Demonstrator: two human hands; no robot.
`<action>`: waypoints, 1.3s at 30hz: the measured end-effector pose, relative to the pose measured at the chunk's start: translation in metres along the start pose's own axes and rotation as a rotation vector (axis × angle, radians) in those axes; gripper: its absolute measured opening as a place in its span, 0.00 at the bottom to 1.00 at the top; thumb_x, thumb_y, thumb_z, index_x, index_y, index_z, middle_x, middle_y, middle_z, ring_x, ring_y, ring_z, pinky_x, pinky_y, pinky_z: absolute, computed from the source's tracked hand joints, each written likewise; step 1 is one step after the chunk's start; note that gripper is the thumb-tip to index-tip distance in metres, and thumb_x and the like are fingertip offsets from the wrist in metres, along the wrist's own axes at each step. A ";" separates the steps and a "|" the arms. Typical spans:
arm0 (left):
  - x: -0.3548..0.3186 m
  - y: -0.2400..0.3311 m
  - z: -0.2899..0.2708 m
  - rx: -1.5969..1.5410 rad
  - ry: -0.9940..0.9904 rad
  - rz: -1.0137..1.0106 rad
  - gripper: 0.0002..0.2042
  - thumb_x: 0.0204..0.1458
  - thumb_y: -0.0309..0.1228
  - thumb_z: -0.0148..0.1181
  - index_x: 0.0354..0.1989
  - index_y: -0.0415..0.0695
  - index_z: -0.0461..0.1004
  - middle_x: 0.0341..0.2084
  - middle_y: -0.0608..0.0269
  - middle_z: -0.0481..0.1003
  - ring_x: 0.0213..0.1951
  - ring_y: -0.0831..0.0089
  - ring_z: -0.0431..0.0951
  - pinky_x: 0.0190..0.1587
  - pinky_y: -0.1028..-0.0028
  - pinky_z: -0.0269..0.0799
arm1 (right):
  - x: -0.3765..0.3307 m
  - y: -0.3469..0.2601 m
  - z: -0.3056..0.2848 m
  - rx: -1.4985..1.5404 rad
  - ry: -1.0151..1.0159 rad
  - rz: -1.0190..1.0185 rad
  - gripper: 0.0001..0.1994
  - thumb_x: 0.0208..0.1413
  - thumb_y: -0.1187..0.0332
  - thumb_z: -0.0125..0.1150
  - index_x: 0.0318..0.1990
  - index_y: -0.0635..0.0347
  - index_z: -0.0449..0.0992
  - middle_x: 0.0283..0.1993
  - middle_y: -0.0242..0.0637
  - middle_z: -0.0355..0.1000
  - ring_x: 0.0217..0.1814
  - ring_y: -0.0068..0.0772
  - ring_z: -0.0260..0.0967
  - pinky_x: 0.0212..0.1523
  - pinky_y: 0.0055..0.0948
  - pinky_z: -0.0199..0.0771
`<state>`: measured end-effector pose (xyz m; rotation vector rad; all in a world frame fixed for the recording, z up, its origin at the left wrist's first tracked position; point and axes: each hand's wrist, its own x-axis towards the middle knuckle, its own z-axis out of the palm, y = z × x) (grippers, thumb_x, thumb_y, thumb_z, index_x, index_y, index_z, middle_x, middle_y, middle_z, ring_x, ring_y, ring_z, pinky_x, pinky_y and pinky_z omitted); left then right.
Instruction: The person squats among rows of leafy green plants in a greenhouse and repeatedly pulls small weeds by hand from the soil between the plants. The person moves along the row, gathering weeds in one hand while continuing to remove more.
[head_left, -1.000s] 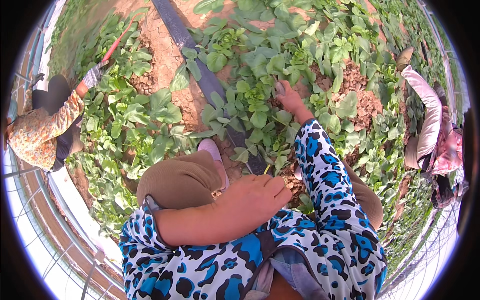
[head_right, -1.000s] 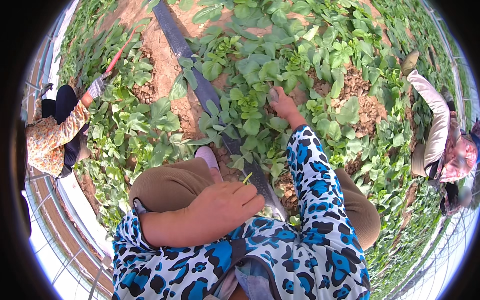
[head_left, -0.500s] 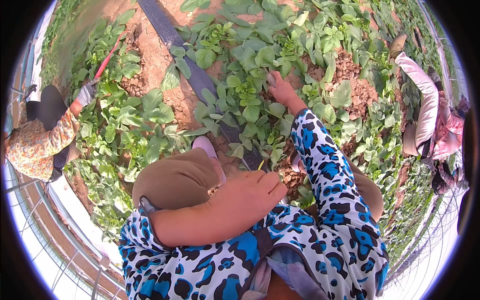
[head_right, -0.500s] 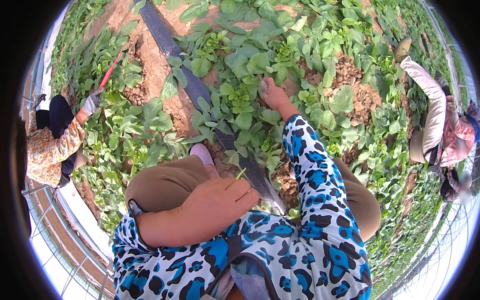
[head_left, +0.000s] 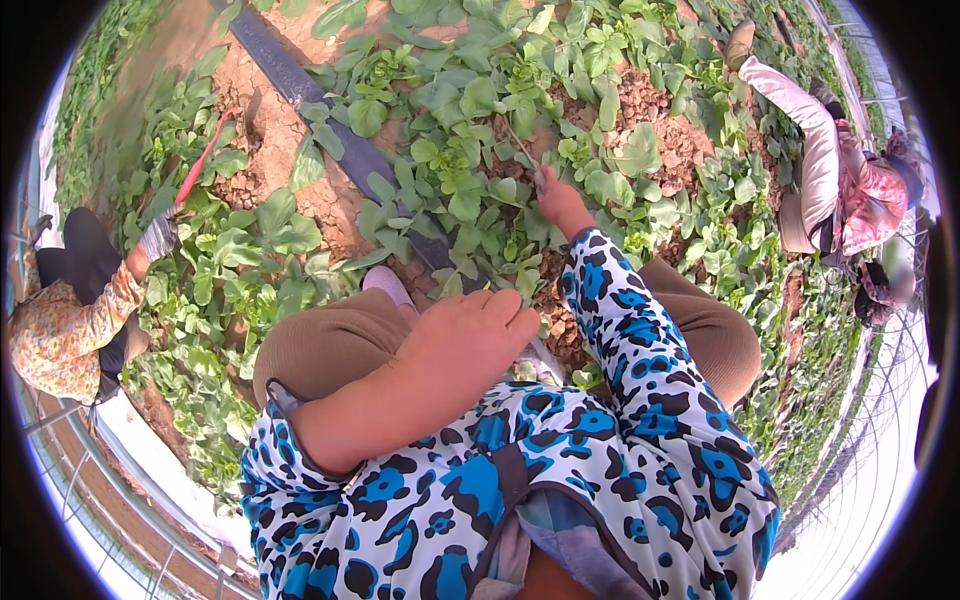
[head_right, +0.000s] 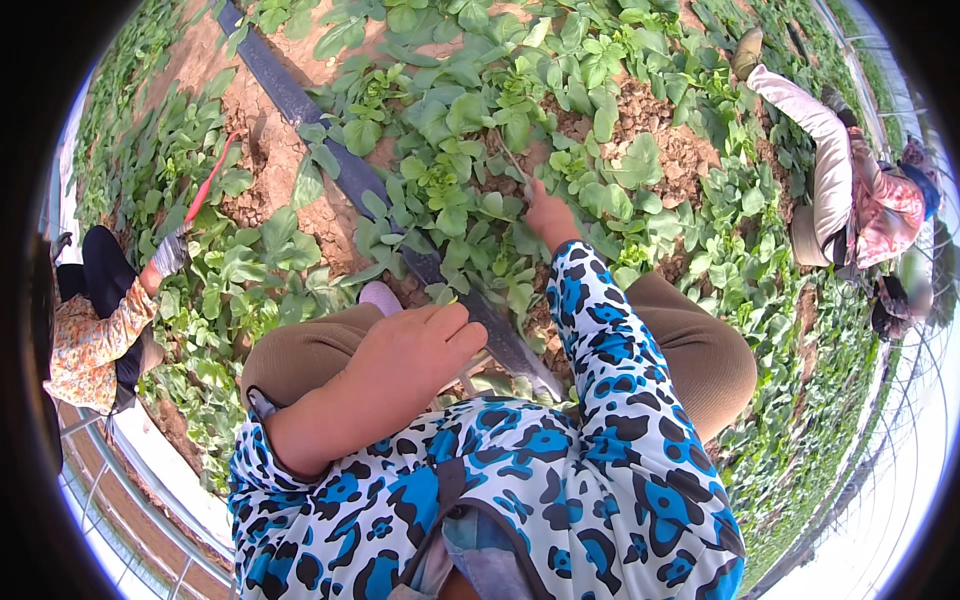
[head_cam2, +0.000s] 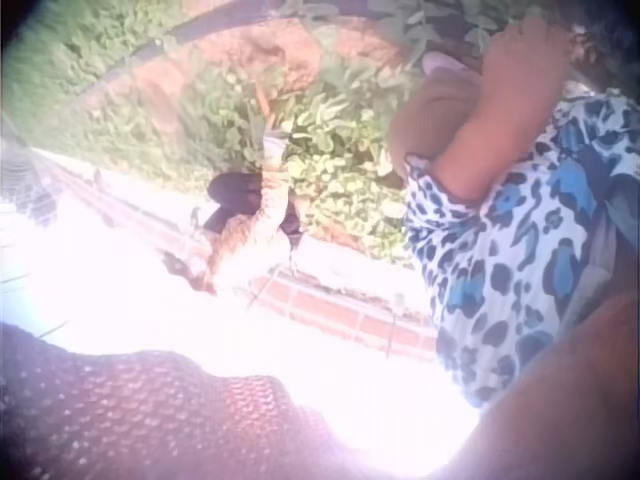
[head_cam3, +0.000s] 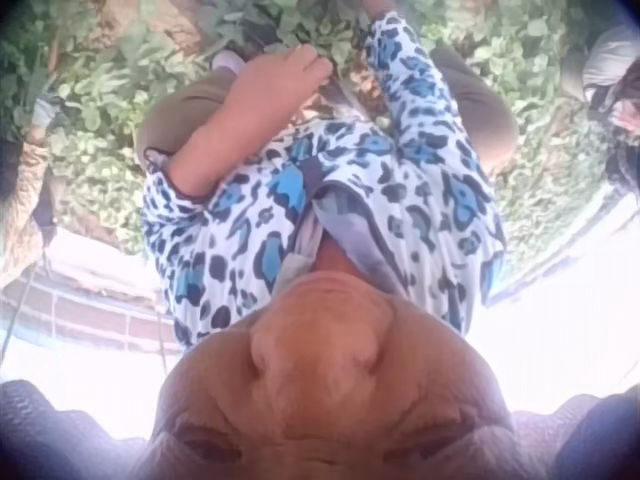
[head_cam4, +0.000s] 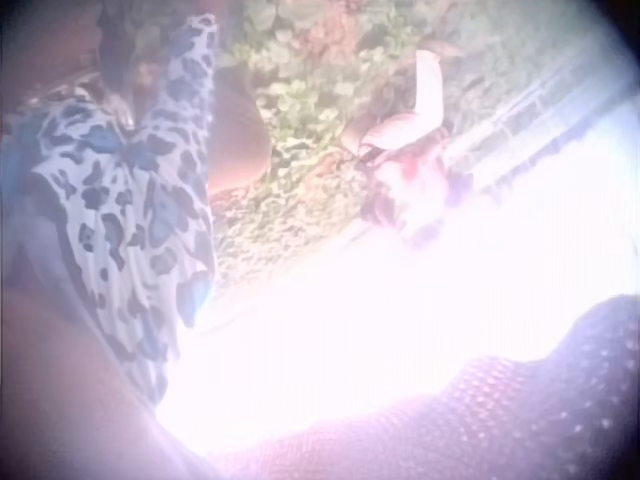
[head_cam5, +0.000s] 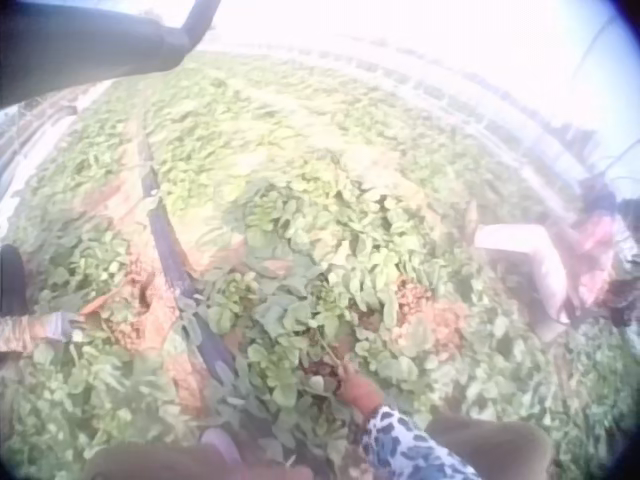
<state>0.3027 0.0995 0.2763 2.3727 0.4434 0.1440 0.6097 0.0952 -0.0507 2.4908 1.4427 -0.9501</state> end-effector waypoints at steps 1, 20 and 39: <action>-0.001 0.000 0.000 0.002 0.003 0.011 0.13 0.39 0.22 0.56 0.35 0.43 0.66 0.29 0.59 0.65 0.35 0.61 0.73 0.34 0.66 0.71 | -0.006 0.005 0.001 -0.004 -0.014 0.011 0.32 0.55 0.64 0.51 0.67 0.48 0.47 0.43 0.58 0.74 0.44 0.61 0.72 0.47 0.51 0.71; -0.001 -0.005 0.022 0.091 -0.037 0.036 0.11 0.41 0.23 0.55 0.35 0.43 0.67 0.30 0.59 0.67 0.36 0.61 0.75 0.34 0.66 0.73 | -0.026 -0.016 -0.008 0.138 0.155 -0.072 0.31 0.51 0.63 0.54 0.64 0.52 0.54 0.40 0.56 0.75 0.42 0.62 0.72 0.49 0.49 0.70; 0.011 -0.014 0.033 0.100 0.049 0.054 0.09 0.42 0.25 0.58 0.33 0.42 0.70 0.28 0.55 0.70 0.33 0.55 0.77 0.32 0.59 0.71 | -0.075 -0.046 -0.138 -0.268 0.132 -0.254 0.26 0.52 0.66 0.53 0.60 0.46 0.56 0.39 0.53 0.75 0.42 0.59 0.72 0.43 0.52 0.71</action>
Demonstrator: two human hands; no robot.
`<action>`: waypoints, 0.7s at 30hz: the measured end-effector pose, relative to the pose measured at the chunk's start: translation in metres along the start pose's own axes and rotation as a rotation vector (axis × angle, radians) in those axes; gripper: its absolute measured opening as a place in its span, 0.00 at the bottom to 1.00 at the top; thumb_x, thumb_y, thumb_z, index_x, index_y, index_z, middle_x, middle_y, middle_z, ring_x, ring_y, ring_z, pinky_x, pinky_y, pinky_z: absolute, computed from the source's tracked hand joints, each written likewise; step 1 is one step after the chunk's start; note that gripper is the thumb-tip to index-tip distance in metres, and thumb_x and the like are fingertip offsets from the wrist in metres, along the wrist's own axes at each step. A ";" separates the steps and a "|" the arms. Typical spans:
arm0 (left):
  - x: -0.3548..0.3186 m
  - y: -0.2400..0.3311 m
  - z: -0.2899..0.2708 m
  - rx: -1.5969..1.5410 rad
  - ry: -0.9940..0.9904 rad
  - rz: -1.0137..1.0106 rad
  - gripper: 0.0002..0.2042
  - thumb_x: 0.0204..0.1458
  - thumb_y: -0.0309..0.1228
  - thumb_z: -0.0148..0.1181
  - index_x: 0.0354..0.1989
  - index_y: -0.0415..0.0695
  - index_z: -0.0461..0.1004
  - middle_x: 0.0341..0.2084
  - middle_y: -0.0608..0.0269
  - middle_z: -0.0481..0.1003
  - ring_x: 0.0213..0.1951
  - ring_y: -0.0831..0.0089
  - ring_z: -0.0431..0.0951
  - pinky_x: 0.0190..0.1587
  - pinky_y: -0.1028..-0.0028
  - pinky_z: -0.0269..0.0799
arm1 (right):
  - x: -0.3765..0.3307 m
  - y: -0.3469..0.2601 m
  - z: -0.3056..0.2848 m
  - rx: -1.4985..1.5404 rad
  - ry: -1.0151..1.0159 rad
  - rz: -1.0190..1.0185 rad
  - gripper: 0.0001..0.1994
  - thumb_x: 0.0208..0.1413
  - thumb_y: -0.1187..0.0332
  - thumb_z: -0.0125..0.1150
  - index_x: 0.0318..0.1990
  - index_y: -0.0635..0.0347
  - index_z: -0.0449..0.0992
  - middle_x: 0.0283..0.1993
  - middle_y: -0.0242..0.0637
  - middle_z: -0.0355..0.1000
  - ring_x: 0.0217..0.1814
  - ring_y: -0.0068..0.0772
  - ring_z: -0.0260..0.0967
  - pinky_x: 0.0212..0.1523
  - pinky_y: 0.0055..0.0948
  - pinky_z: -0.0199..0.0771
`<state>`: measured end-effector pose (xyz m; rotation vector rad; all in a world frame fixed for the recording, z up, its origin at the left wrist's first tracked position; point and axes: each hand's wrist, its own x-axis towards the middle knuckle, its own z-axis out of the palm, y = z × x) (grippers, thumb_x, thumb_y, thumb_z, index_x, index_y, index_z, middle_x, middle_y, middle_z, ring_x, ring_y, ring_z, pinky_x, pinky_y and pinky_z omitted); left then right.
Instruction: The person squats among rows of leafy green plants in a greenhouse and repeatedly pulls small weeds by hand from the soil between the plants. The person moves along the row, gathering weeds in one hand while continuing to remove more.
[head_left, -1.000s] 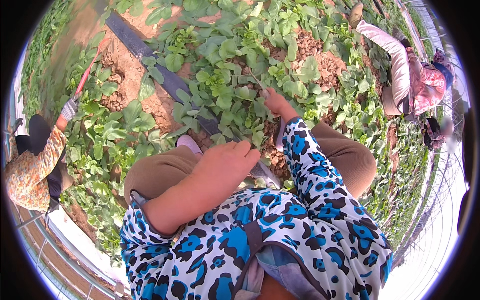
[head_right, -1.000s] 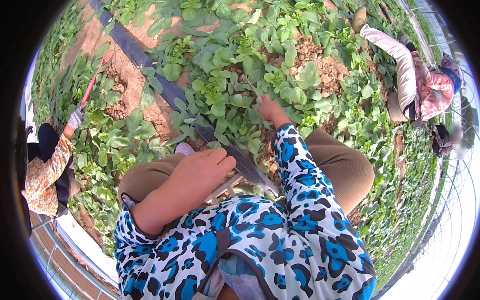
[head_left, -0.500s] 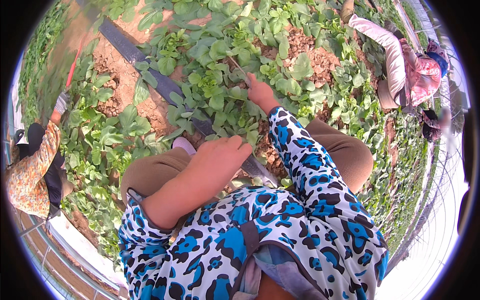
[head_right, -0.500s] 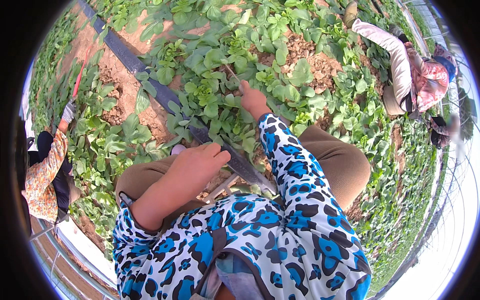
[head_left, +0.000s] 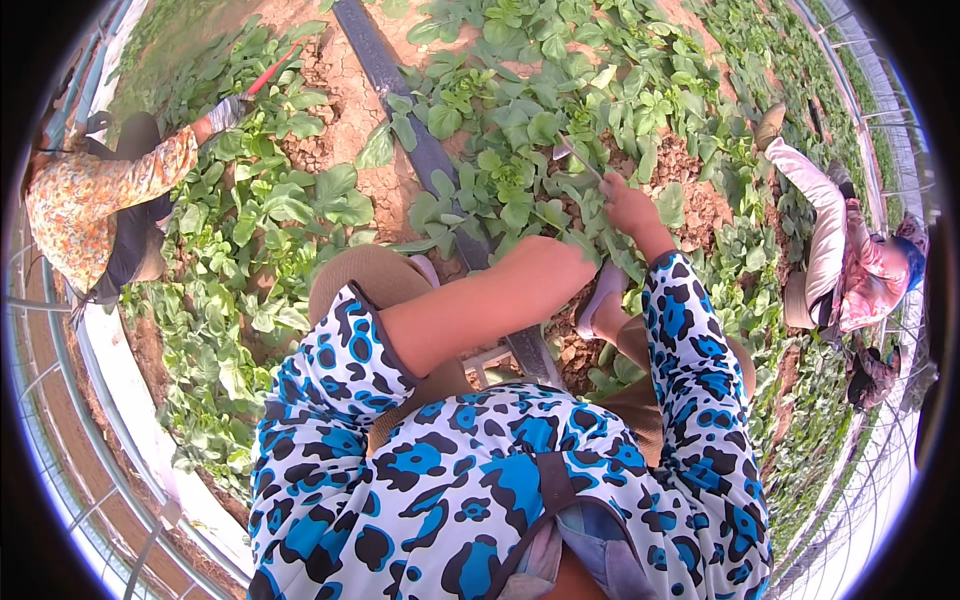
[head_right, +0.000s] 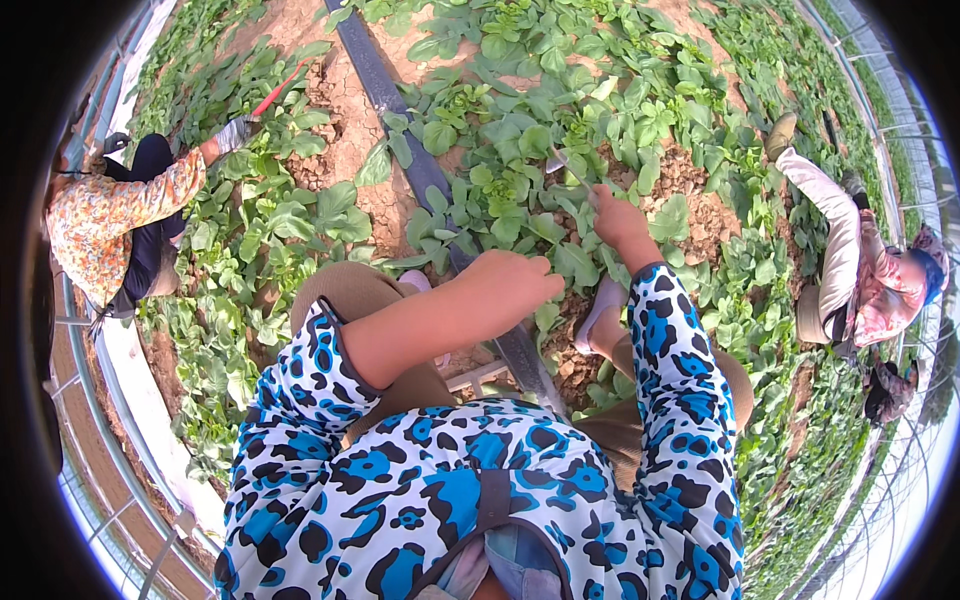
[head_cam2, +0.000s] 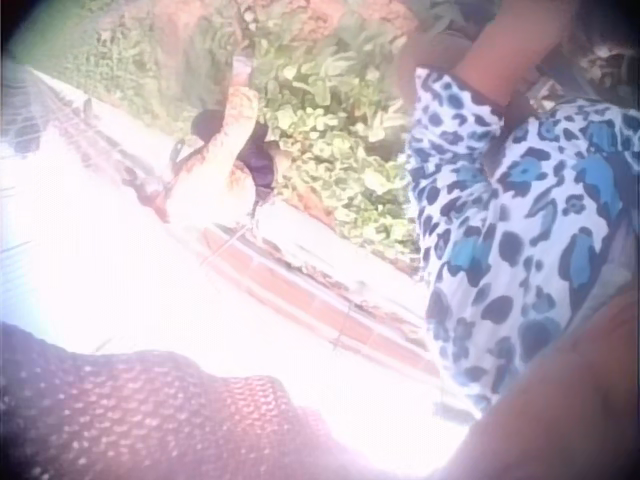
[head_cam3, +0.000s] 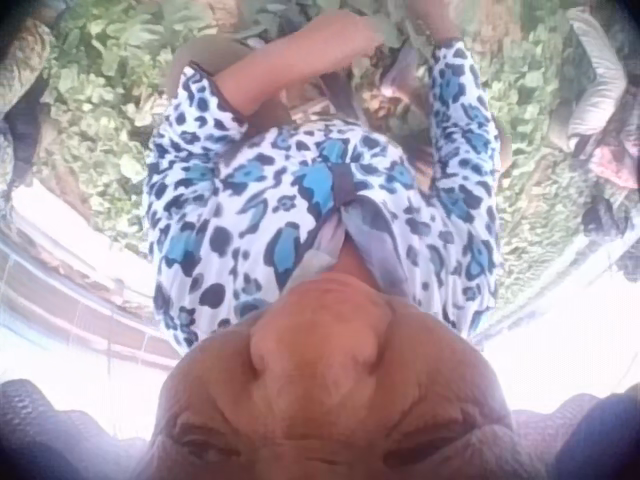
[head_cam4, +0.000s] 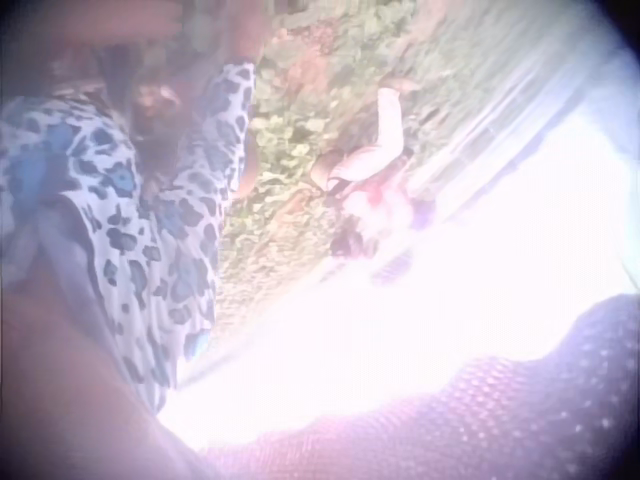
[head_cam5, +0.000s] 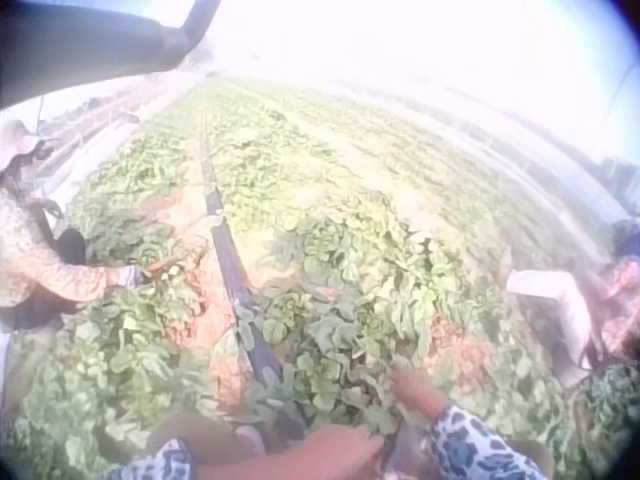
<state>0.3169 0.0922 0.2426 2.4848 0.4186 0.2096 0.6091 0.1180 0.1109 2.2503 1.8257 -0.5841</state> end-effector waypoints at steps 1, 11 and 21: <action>0.001 -0.001 0.000 0.013 0.019 -0.005 0.09 0.42 0.25 0.58 0.33 0.42 0.70 0.28 0.55 0.70 0.33 0.54 0.77 0.32 0.59 0.71 | -0.006 0.002 -0.015 -0.040 -0.021 -0.028 0.26 0.52 0.66 0.53 0.60 0.46 0.56 0.39 0.53 0.75 0.42 0.59 0.72 0.43 0.52 0.71; 0.005 0.005 0.002 0.038 0.204 -0.091 0.09 0.45 0.28 0.61 0.35 0.43 0.71 0.29 0.57 0.72 0.34 0.55 0.77 0.33 0.58 0.73 | -0.130 -0.044 -0.101 0.025 -0.032 -0.176 0.26 0.53 0.66 0.55 0.60 0.51 0.59 0.39 0.56 0.74 0.43 0.61 0.72 0.43 0.51 0.70; -0.003 0.015 -0.010 0.030 0.329 -0.119 0.09 0.44 0.28 0.60 0.34 0.44 0.70 0.27 0.59 0.71 0.33 0.57 0.78 0.31 0.59 0.73 | -0.095 -0.130 0.080 0.409 -0.196 -0.265 0.28 0.54 0.64 0.56 0.63 0.51 0.57 0.42 0.57 0.74 0.45 0.59 0.72 0.45 0.47 0.71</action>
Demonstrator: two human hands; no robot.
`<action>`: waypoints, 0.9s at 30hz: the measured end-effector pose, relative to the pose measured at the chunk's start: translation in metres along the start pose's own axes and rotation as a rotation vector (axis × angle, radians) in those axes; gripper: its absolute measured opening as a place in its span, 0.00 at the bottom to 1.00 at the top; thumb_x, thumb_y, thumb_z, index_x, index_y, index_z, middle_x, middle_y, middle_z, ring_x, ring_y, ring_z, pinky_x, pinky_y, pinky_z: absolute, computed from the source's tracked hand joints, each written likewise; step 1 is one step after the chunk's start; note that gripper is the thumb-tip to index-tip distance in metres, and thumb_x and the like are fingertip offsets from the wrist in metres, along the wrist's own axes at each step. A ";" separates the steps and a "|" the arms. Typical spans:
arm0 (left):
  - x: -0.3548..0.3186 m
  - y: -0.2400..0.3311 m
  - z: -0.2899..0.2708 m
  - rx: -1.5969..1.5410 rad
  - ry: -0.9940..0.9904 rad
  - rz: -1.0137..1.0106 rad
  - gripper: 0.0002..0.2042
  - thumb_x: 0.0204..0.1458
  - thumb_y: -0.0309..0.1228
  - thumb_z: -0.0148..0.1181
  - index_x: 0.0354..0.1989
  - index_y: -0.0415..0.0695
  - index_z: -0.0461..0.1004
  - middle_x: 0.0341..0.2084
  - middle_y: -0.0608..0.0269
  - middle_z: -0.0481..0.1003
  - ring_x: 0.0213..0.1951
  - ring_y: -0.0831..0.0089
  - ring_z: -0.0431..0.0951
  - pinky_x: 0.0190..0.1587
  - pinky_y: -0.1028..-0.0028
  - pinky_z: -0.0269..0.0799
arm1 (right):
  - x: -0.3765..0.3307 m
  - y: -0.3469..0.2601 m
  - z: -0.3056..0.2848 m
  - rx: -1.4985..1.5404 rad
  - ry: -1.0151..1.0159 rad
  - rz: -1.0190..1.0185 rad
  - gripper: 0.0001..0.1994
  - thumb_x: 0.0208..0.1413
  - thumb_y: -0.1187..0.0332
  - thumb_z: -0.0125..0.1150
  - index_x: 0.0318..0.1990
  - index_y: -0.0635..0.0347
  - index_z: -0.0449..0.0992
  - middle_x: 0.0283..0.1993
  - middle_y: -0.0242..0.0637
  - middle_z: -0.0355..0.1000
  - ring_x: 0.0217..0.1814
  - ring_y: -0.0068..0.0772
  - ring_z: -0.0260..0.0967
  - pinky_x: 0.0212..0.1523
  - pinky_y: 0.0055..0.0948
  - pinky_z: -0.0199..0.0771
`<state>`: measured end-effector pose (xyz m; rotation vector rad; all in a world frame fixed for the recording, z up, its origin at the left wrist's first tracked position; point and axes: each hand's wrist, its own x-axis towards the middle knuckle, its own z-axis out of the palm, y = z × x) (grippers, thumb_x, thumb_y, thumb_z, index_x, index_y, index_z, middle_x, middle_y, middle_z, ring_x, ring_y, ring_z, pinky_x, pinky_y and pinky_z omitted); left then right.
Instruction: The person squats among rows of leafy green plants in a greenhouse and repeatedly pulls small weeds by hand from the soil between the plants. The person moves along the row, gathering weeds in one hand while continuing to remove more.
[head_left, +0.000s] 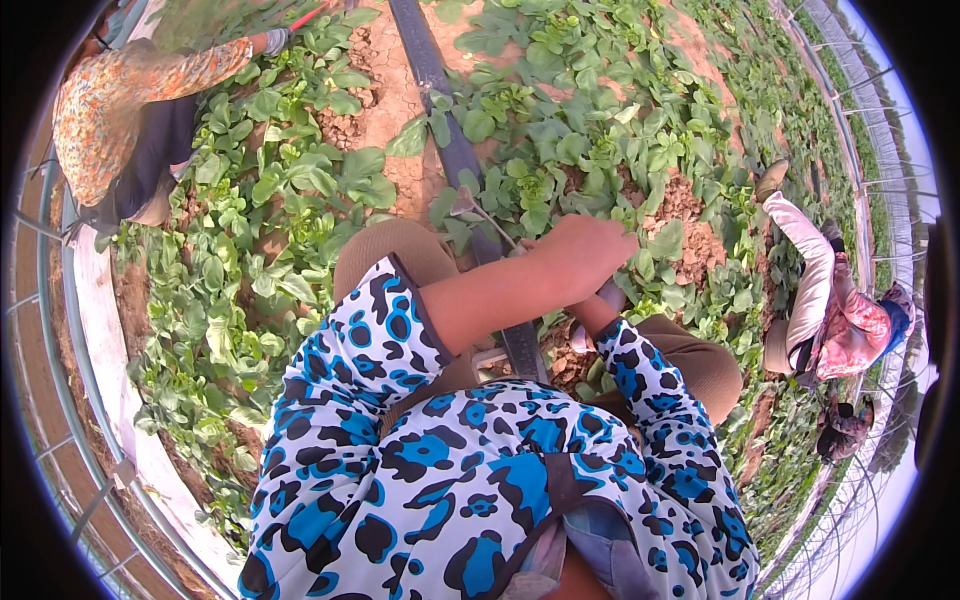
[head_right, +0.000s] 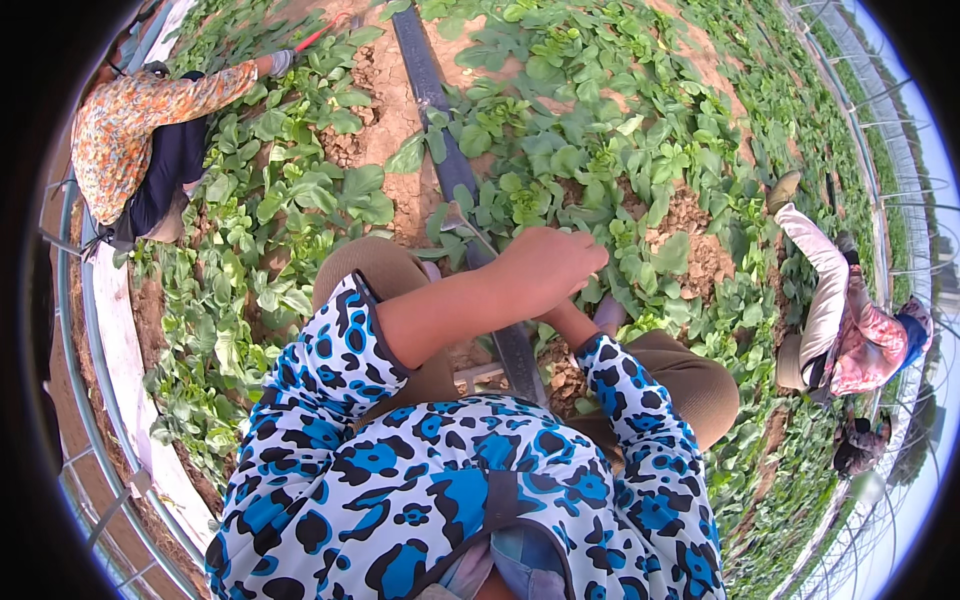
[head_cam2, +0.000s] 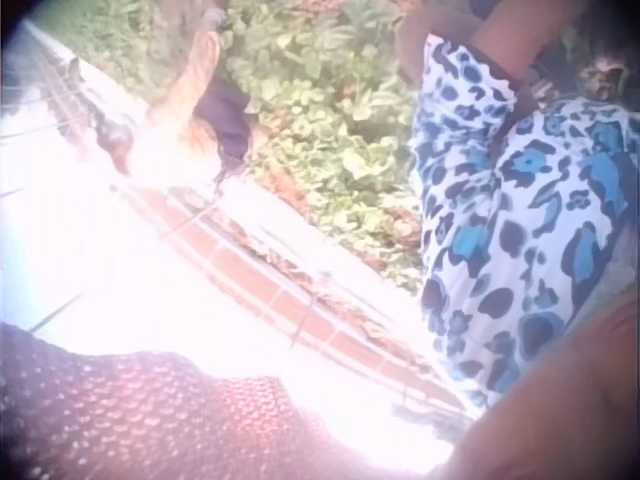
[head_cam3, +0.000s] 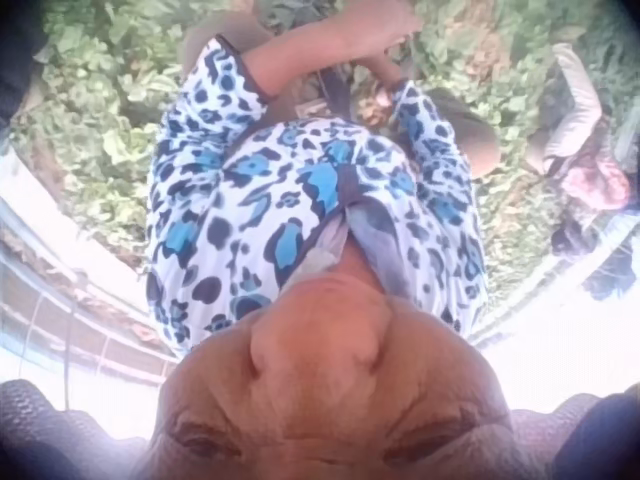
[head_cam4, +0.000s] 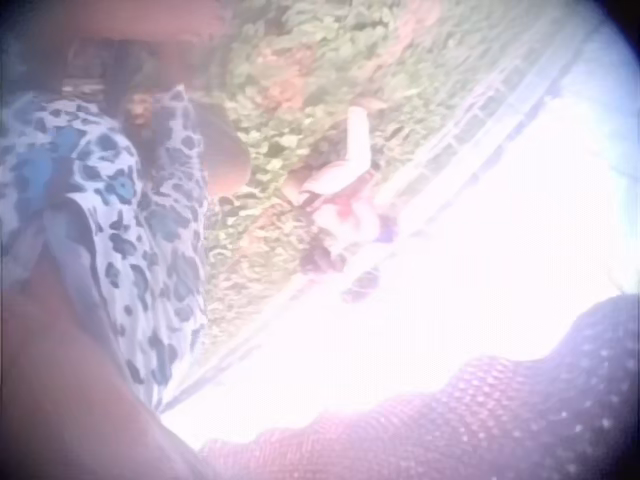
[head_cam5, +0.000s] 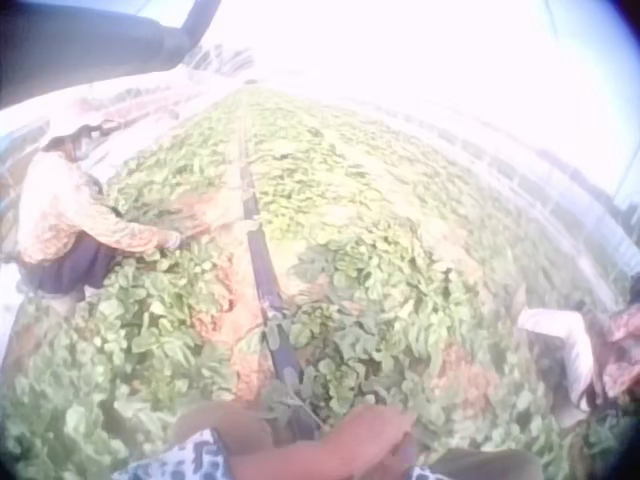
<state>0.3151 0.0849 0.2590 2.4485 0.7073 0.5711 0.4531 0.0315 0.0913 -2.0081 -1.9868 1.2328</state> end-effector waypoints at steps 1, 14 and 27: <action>-0.003 0.000 0.001 0.021 -0.008 -0.025 0.09 0.44 0.28 0.60 0.34 0.43 0.70 0.26 0.59 0.71 0.34 0.58 0.78 0.31 0.59 0.73 | 0.009 -0.007 0.015 0.022 0.008 -0.013 0.28 0.54 0.64 0.56 0.63 0.51 0.56 0.42 0.57 0.74 0.45 0.59 0.72 0.45 0.47 0.71; -0.045 -0.022 -0.067 -0.043 0.113 -0.042 0.12 0.40 0.24 0.57 0.36 0.42 0.66 0.29 0.60 0.66 0.33 0.65 0.74 0.33 0.70 0.72 | 0.162 -0.092 0.096 0.048 0.003 -0.171 0.28 0.55 0.62 0.55 0.63 0.49 0.55 0.38 0.59 0.74 0.41 0.63 0.71 0.42 0.54 0.70; -0.045 -0.050 -0.106 0.107 0.271 -0.161 0.15 0.44 0.28 0.59 0.43 0.42 0.71 0.28 0.67 0.63 0.31 0.75 0.70 0.28 0.77 0.68 | 0.370 -0.150 0.081 0.038 0.040 -0.021 0.28 0.57 0.64 0.48 0.65 0.51 0.50 0.43 0.60 0.73 0.46 0.62 0.71 0.49 0.51 0.68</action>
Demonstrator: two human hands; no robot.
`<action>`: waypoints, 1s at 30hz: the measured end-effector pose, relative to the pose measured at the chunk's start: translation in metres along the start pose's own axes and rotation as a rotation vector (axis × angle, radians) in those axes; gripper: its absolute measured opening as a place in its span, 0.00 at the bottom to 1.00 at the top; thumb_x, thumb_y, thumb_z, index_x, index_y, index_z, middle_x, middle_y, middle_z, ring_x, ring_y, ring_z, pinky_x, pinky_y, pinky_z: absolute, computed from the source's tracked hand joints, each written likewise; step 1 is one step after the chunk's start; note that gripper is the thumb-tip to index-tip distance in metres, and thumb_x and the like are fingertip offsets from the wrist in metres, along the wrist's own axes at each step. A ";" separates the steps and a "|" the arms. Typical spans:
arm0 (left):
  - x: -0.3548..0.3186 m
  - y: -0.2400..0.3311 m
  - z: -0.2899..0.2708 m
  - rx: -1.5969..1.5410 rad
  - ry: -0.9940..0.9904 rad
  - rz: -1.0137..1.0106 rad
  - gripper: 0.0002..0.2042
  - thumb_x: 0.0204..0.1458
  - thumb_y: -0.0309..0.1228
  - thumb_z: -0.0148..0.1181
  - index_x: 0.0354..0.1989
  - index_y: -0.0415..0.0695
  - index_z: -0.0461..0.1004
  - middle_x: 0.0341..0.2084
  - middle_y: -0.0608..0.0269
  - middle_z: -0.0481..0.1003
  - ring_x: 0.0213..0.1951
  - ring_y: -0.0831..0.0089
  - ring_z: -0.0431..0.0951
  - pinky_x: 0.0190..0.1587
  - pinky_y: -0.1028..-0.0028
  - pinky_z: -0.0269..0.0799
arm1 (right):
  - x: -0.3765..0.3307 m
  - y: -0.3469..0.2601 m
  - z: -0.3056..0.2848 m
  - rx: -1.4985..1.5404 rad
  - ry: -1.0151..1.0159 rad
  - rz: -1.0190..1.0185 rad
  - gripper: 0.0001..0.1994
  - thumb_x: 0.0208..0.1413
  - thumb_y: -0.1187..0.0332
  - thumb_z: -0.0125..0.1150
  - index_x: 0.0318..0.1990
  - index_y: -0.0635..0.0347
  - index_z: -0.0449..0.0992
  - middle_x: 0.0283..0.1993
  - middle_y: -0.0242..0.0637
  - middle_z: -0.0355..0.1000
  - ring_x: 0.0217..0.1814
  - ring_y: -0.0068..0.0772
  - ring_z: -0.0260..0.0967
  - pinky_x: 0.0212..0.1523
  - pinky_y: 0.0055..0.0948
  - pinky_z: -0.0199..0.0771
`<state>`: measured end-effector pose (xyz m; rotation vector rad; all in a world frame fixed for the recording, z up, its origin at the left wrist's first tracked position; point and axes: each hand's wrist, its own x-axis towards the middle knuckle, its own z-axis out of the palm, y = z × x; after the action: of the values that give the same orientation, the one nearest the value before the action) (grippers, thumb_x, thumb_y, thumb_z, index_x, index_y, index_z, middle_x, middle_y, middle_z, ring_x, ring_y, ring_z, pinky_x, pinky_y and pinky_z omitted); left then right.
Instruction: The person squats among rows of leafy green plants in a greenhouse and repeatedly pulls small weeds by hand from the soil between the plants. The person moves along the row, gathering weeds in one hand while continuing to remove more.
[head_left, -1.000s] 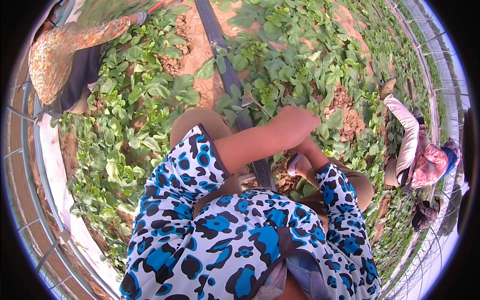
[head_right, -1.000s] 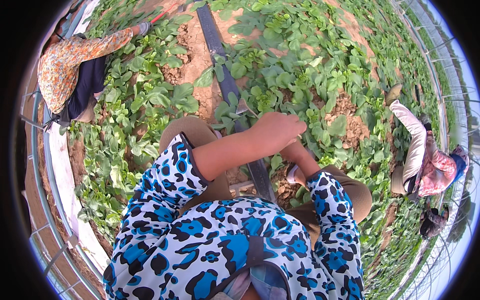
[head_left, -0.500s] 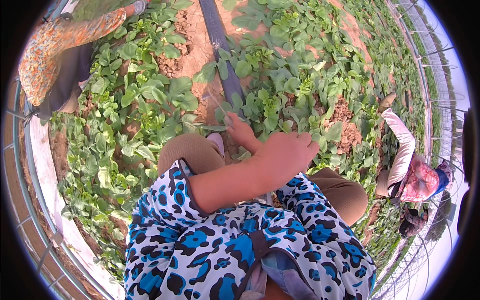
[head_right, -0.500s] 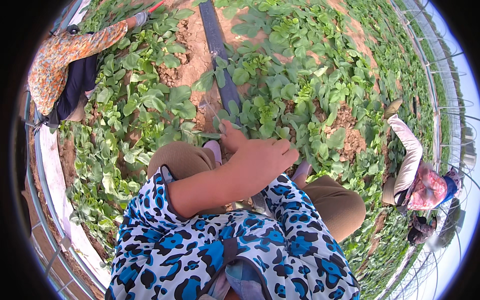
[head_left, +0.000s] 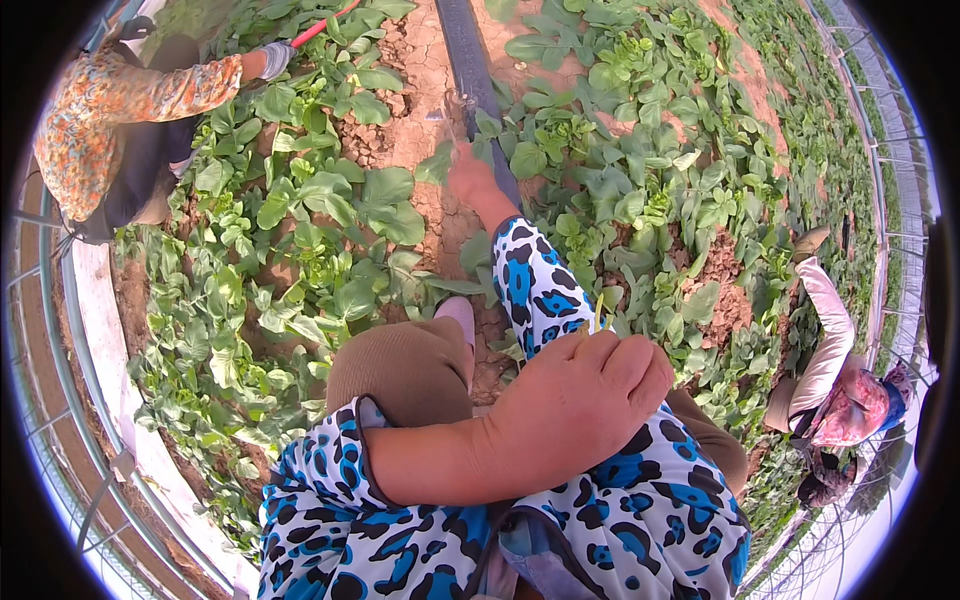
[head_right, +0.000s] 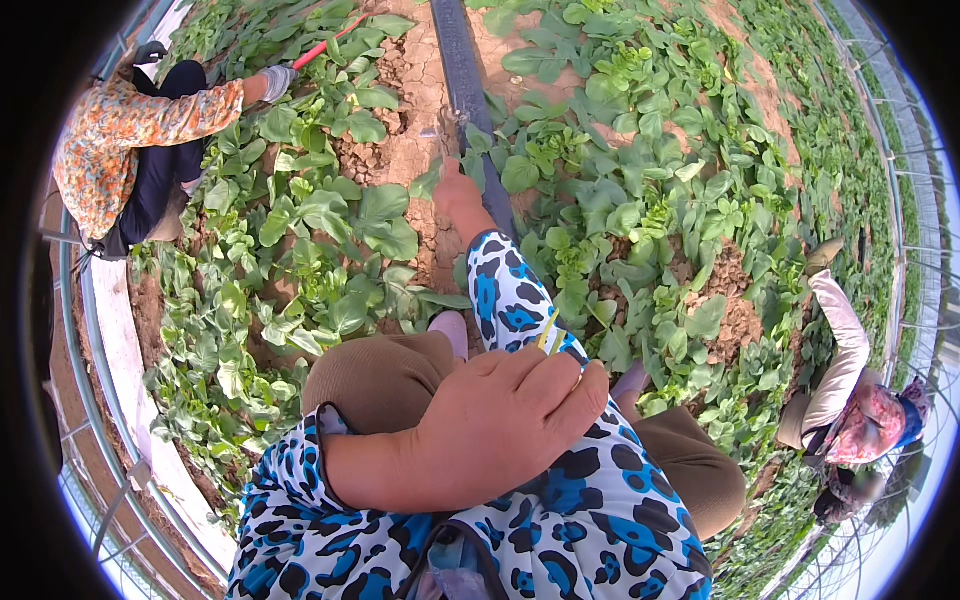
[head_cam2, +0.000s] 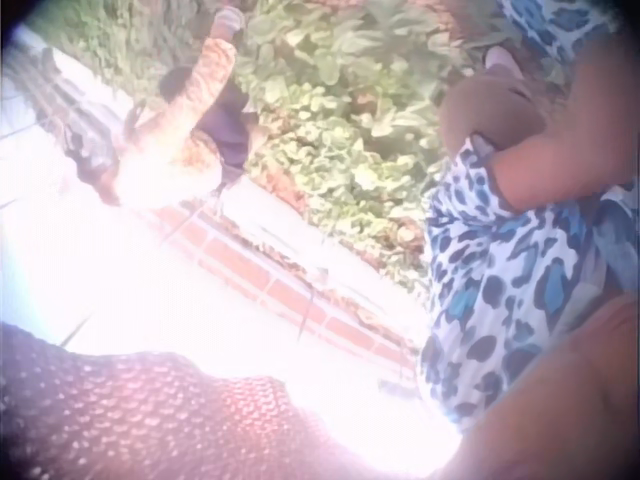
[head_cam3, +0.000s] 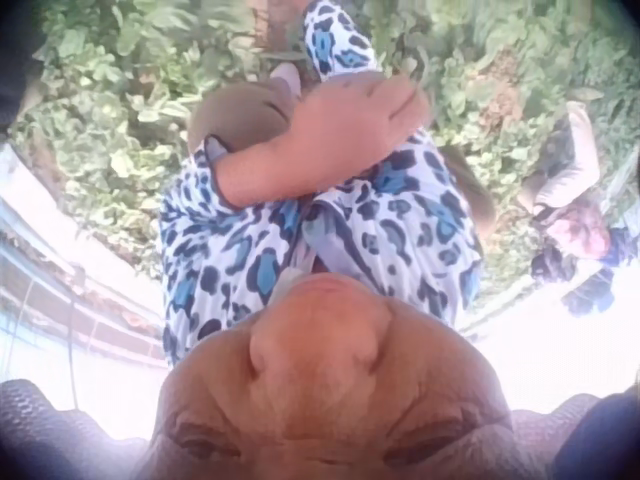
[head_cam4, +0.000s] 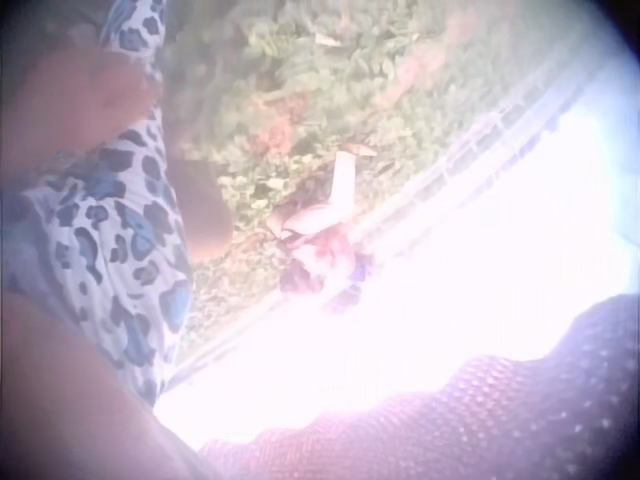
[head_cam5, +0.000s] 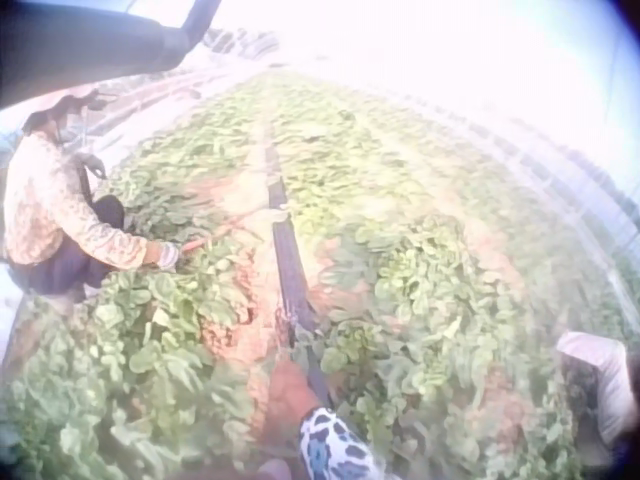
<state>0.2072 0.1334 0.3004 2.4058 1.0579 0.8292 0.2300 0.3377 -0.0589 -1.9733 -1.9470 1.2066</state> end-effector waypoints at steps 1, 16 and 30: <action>0.002 -0.001 0.001 -0.004 0.004 0.000 0.15 0.44 0.28 0.59 0.43 0.42 0.71 0.28 0.67 0.63 0.31 0.75 0.70 0.28 0.77 0.68 | 0.006 0.005 0.002 0.002 -0.026 0.031 0.28 0.58 0.64 0.48 0.65 0.51 0.50 0.44 0.61 0.73 0.47 0.61 0.71 0.50 0.50 0.68; 0.000 -0.001 0.015 -0.089 -0.034 0.015 0.13 0.41 0.28 0.58 0.38 0.42 0.69 0.26 0.66 0.63 0.29 0.74 0.71 0.29 0.76 0.69 | -0.097 0.040 0.028 0.047 -0.086 0.040 0.30 0.56 0.62 0.53 0.64 0.54 0.51 0.44 0.61 0.73 0.47 0.61 0.71 0.50 0.49 0.69; -0.009 0.002 0.020 -0.068 -0.094 0.029 0.14 0.39 0.28 0.58 0.38 0.41 0.69 0.26 0.65 0.66 0.30 0.72 0.72 0.31 0.75 0.70 | -0.201 0.074 0.032 -0.048 -0.062 -0.235 0.27 0.55 0.66 0.53 0.62 0.45 0.55 0.28 0.54 0.74 0.31 0.62 0.72 0.32 0.55 0.70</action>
<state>0.2163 0.1237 0.2831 2.3829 0.9461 0.7413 0.2980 0.1336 -0.0352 -1.6857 -2.1840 1.1824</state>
